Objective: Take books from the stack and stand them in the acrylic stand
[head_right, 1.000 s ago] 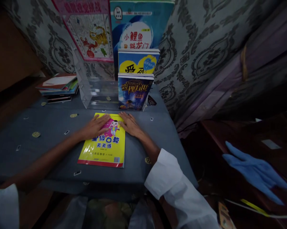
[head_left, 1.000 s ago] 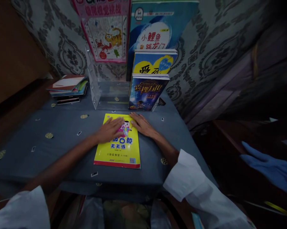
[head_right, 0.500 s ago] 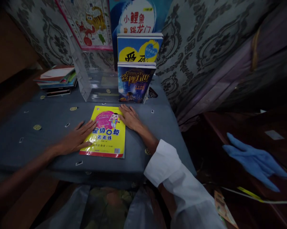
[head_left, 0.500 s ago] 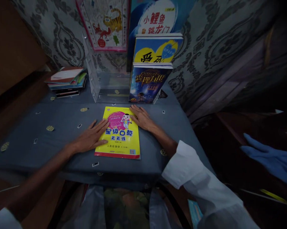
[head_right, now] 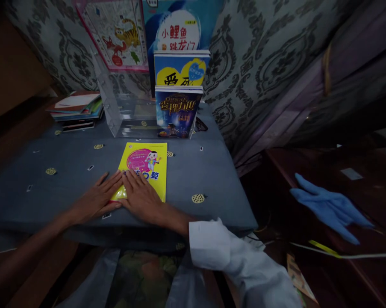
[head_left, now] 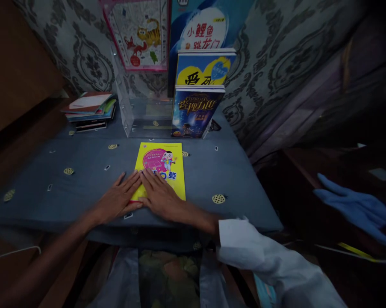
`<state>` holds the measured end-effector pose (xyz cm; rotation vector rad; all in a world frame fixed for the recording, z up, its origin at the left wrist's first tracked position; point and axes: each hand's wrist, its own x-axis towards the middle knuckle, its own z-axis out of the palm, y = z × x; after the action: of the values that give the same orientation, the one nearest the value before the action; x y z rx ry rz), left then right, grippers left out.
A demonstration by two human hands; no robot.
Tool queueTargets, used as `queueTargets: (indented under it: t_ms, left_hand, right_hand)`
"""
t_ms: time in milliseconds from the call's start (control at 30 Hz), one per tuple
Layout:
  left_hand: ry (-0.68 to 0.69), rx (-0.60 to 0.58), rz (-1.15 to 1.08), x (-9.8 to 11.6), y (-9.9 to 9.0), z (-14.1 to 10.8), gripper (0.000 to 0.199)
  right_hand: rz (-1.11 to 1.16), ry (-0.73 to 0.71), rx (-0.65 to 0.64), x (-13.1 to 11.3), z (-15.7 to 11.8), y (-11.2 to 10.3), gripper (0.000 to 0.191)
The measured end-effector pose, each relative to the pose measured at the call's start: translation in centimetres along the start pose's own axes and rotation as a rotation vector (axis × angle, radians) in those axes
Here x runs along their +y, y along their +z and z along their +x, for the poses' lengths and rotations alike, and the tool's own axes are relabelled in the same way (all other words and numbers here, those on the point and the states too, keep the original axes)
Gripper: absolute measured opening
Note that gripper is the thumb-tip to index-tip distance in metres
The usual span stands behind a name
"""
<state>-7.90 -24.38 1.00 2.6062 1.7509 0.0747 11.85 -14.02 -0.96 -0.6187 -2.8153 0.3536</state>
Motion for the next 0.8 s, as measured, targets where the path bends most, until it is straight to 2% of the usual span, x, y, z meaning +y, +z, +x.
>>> queueTargets:
  t_ms: [100, 267, 400, 500, 633, 733, 800]
  left_hand:
    - [0.013, 0.031, 0.005, 0.0, 0.1, 0.0, 0.081]
    - [0.02, 0.047, -0.006, -0.1, 0.3, -0.1, 0.083]
    - [0.021, 0.035, -0.011, 0.1, 0.4, -0.1, 0.081]
    - [0.076, -0.017, -0.024, 0.9, 0.2, 0.7, 0.074]
    - [0.2, -0.094, -0.085, 2.4, 0.1, 4.3, 0.066]
    - [0.251, -0.096, -0.112, 3.0, 0.1, 9.0, 0.06]
    - [0.219, -0.074, -0.115, 2.8, -0.1, 12.3, 0.06]
  right_hand:
    - [0.028, 0.026, 0.053, 0.0, -2.6, 0.6, 0.078]
    - [0.027, 0.122, 0.09, 2.5, -6.7, -0.6, 0.072]
    - [0.014, 0.157, 0.096, 2.1, -8.8, -1.0, 0.062]
    - [0.002, 0.135, 0.1, 1.2, -10.1, -0.7, 0.059]
    - [-0.022, 0.084, 0.116, 0.3, -11.9, -0.6, 0.06]
    - [-0.037, 0.051, 0.131, -0.1, -12.9, -0.9, 0.061]
    - [-0.047, 0.046, 0.142, -0.3, -13.3, -1.0, 0.063]
